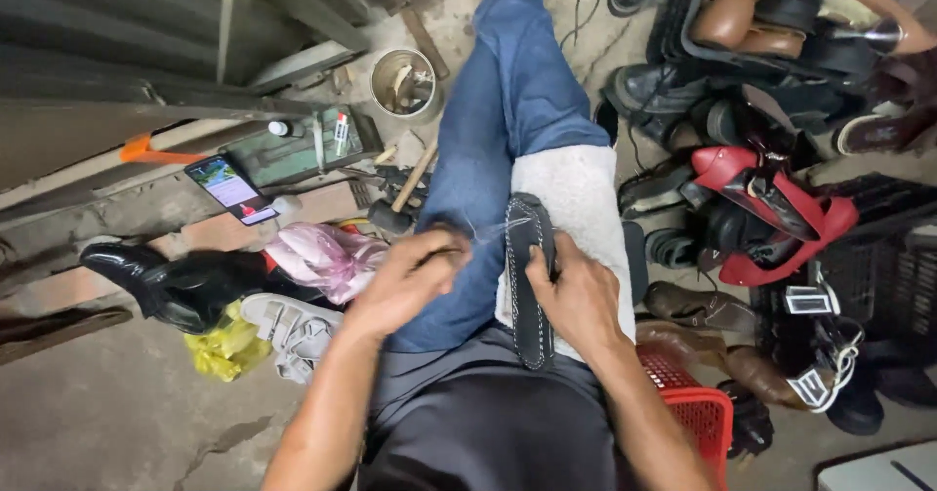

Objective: The person is sewing a black sandal using a needle and white thread. They are sitting on the floor in a cluttered room, holding the sandal on their lap while stitching the sole. The camera is unstable and frequently moves, obscuring the view of the task.

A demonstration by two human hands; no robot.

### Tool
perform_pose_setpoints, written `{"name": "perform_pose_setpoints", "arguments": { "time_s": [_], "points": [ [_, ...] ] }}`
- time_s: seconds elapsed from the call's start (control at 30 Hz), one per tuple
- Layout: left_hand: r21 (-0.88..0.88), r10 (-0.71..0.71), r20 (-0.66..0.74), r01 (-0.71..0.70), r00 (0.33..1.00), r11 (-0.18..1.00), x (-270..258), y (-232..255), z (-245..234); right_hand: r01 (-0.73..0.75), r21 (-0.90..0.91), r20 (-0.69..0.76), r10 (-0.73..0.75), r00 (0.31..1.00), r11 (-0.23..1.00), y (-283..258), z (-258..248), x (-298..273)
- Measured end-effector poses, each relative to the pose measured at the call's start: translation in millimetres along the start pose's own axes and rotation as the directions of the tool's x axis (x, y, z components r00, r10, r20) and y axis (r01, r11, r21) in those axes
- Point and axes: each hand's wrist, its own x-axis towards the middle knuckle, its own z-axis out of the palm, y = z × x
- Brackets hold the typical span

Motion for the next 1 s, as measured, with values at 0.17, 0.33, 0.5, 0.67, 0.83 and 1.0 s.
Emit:
{"name": "perform_pose_setpoints", "arguments": {
  "time_s": [0.17,0.33,0.5,0.67,0.83,1.0],
  "points": [
    [0.185,-0.133,-0.264,0.185,0.955,0.965,-44,-19,-71,-0.094,0.160,0.160,0.069,0.985,0.983,-15,-38,0],
    [0.415,-0.097,-0.593,0.406,0.800,0.814,-65,-44,-99,-0.199,0.577,-0.014,0.254,0.967,0.792,57,-36,11],
    [0.683,0.378,-0.328,-0.059,0.866,0.728,-25,-29,-32,0.127,0.990,-0.114,0.173,0.978,-0.066,90,-45,18],
    [0.643,0.277,-0.110,-0.144,0.954,0.752,22,-42,30,-0.008,0.985,0.013,-0.029,0.999,0.172,36,-31,8],
    [0.686,0.012,-0.078,0.045,0.997,0.726,41,-58,38,0.028,0.400,0.135,-0.089,0.987,0.916,-19,-48,-2],
    [0.644,-0.034,-0.076,0.075,0.997,0.761,47,-54,45,-0.013,0.232,0.149,-0.023,0.989,0.973,-1,-28,-16]
  ]
}}
